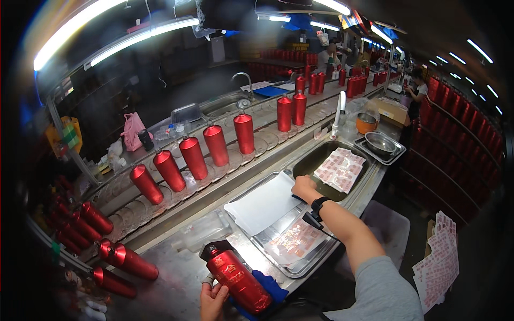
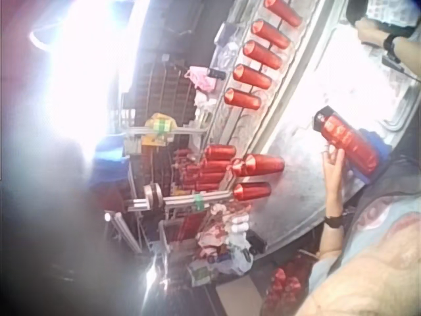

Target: Applying labels to red liquor bottles on a factory production line.

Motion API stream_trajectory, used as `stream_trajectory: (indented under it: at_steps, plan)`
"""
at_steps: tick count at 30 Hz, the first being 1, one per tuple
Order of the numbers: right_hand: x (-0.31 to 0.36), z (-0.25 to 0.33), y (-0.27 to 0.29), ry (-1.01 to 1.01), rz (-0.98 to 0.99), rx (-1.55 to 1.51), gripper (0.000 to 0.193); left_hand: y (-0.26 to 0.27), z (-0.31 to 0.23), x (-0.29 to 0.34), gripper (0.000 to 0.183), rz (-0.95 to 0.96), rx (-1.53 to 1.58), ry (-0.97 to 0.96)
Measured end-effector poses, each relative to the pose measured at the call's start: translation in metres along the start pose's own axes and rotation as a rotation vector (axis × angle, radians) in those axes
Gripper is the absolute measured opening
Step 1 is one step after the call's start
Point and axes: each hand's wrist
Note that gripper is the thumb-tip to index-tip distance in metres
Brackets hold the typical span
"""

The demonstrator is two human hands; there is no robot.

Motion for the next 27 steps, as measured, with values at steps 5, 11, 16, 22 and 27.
stream_trajectory:
  at_steps: [5,11,16,22,27]
  plan:
    - [-0.011,0.007,-0.008,0.021,-0.012,-0.002,0.027,-0.001,-0.001,-0.003,0.047,-0.013,-0.009,0.021]
    - [-0.006,0.019,-0.007,0.128,-0.098,0.097,0.022,-0.004,-0.014,0.001,0.051,-0.008,0.01,0.055]
    - [0.003,0.02,-0.008,0.222,-0.133,0.143,0.019,0.008,-0.005,-0.001,0.052,0.075,-0.097,0.007]
    - [0.017,0.036,0.001,0.354,-0.182,0.156,0.019,0.005,-0.007,-0.001,0.057,0.04,0.025,-0.036]
    - [0.056,0.088,0.01,0.436,-0.075,0.053,0.018,0.019,0.002,-0.007,0.058,0.043,0.048,-0.033]
Point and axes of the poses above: each hand's wrist, its own x-axis away from the middle knuckle, its own y-axis out of the back of the hand, z = x × y, and after that the axes turned 8 degrees about -x, right-handed
